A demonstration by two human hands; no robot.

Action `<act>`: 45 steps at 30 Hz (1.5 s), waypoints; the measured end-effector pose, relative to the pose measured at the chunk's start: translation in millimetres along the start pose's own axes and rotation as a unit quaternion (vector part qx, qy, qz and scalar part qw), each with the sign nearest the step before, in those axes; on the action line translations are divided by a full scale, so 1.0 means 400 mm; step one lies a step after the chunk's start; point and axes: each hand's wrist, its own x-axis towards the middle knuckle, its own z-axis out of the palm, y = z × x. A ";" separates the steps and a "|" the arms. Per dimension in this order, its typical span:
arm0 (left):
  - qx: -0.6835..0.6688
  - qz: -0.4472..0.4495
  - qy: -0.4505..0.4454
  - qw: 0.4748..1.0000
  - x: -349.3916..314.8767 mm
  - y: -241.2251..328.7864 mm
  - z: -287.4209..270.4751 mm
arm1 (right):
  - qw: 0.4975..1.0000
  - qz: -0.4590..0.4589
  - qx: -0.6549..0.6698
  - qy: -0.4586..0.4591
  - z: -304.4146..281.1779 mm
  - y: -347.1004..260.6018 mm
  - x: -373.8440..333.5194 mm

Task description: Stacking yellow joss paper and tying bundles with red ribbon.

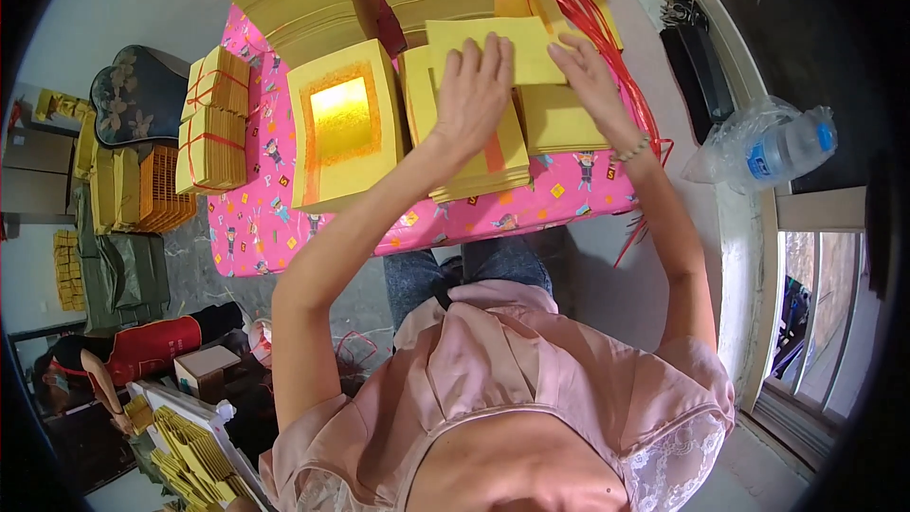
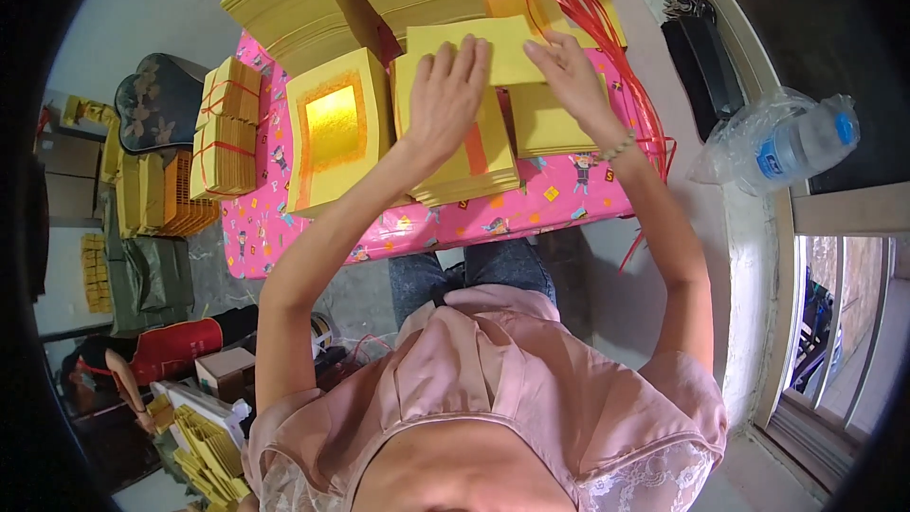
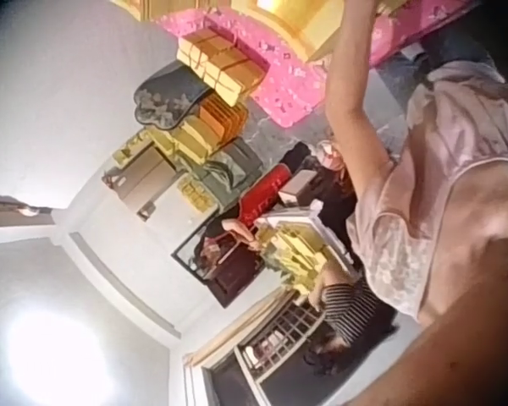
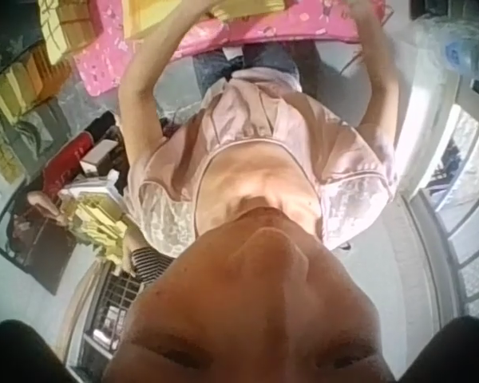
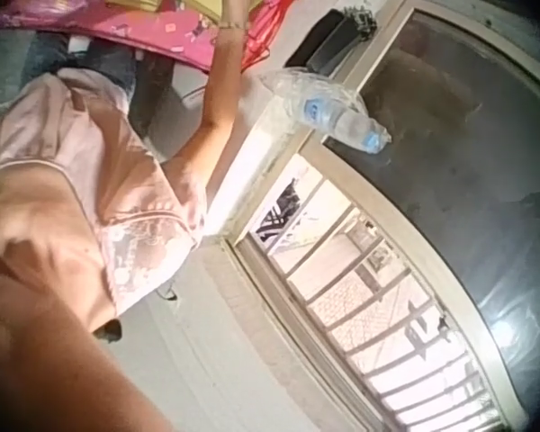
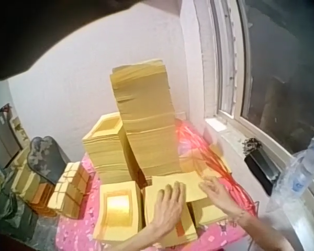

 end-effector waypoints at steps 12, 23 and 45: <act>-0.081 0.017 -0.024 0.996 0.016 0.240 0.000 | 0.953 0.191 0.230 -0.041 -0.209 0.075 -0.121; -0.120 0.050 -0.091 0.987 -0.117 0.397 -0.011 | 0.995 0.078 0.043 -0.039 -0.231 0.181 -0.119; -0.140 0.028 -0.162 0.976 -0.150 0.407 0.065 | 0.999 0.028 -0.001 -0.026 -0.210 0.251 -0.122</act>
